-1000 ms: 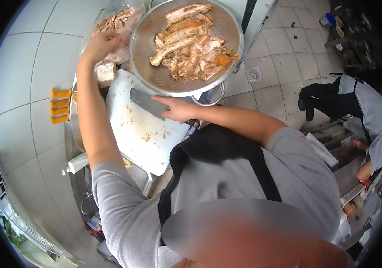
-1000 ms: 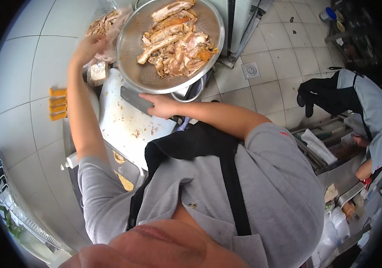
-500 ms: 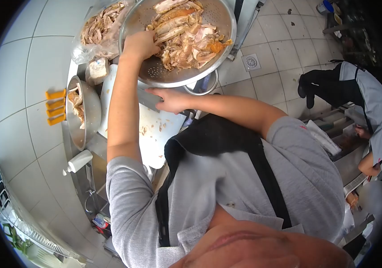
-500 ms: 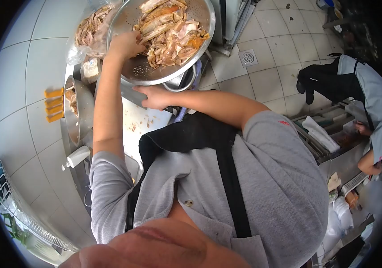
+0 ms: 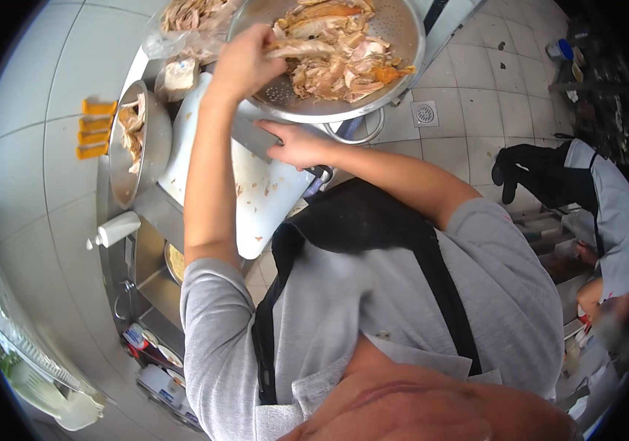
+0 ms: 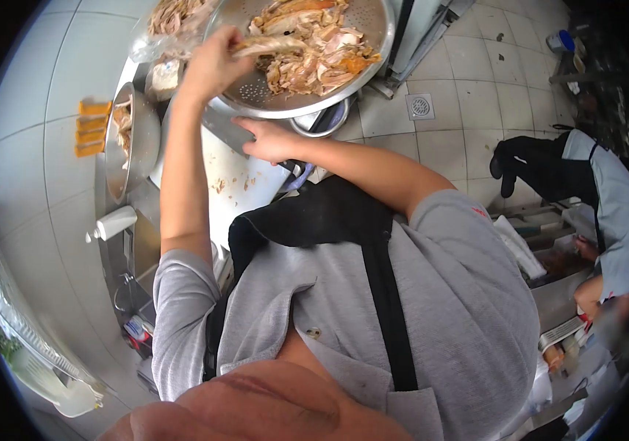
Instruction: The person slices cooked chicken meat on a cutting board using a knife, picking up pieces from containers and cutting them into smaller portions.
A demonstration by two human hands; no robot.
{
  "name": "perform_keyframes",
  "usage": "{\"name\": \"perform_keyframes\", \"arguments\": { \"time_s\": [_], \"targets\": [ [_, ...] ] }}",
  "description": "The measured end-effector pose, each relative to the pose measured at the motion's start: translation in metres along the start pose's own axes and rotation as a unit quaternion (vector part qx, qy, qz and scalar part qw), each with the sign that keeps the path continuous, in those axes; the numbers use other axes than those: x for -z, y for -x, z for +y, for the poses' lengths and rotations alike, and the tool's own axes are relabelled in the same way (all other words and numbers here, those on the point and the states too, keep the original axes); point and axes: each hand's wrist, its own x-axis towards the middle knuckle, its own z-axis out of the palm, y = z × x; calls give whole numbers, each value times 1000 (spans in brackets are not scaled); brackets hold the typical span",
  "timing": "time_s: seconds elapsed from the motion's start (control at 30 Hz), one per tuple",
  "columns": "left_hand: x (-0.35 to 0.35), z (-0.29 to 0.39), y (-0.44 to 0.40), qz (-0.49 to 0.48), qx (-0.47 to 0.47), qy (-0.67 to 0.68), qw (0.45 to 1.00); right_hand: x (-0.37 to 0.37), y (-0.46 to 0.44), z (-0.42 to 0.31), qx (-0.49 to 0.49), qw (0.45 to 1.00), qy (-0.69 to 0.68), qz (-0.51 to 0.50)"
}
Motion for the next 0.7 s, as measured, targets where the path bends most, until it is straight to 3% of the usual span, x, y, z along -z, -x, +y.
{"name": "perform_keyframes", "arguments": {
  "time_s": [0.07,0.2,0.27,0.37,0.4,0.47,0.6,0.7],
  "targets": [
    [32,-20,20,95,-9,6,995,-2,-2,3,-12,1000,1,-5],
    [134,-58,81,184,241,-83,949,-1,-2,3,-17,999,28,-8],
    [169,-91,114,182,239,-226,927,-2,-4,7,-4,1000,8,-3],
    [179,-87,121,235,197,-243,920,2,3,-4,-13,1000,22,-9],
    [173,-83,113,235,195,-242,921,2,2,-3,-14,1000,22,-7],
    [145,-64,79,243,133,-113,954,1,2,-1,-8,1000,5,-7],
    [56,-35,-15,115,17,-17,993,2,6,-6,-31,999,26,1],
    [-20,-28,-78,35,-35,-155,987,-2,-2,5,-18,1000,-5,4]
  ]
}}
